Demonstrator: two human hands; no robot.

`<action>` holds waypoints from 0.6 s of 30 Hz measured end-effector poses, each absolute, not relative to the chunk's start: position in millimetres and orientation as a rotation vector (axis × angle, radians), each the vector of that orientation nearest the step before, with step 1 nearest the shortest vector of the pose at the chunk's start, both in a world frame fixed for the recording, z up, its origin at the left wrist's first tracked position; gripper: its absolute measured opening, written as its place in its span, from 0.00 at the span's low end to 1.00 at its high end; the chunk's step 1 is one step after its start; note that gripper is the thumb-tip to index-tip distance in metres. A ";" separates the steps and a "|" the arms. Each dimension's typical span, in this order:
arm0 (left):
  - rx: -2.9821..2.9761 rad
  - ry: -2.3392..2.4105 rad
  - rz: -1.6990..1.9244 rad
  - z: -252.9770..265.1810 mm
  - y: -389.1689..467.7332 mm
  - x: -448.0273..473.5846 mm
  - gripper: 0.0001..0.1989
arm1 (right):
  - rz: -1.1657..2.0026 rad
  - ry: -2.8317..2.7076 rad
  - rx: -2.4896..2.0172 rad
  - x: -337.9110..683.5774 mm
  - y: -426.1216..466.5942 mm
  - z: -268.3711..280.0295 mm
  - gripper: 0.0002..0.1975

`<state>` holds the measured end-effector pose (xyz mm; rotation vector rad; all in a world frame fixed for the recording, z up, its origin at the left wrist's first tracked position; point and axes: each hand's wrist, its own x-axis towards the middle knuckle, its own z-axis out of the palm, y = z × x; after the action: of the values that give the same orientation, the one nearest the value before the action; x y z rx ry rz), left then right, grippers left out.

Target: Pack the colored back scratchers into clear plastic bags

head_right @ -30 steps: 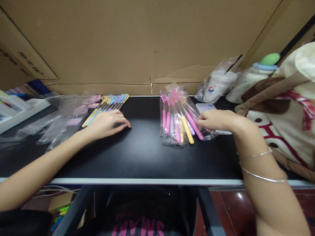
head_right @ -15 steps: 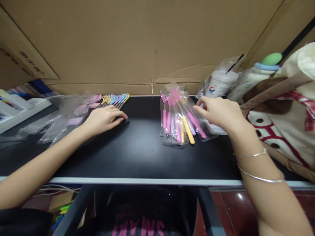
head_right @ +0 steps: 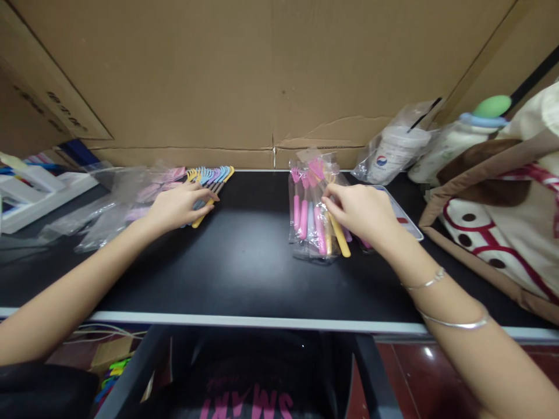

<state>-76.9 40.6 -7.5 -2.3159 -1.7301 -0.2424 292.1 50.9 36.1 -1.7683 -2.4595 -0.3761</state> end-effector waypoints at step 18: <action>-2.366 -1.639 -0.250 -13.5 41.2 -69.6 0.18 | -0.381 -2.540 -1.718 285.4 48.3 31.6 0.17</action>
<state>-69.6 41.2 -13.5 -2.3660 -1.6388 -0.2497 285.4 48.3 31.6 -1.7180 -2.5398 -0.3807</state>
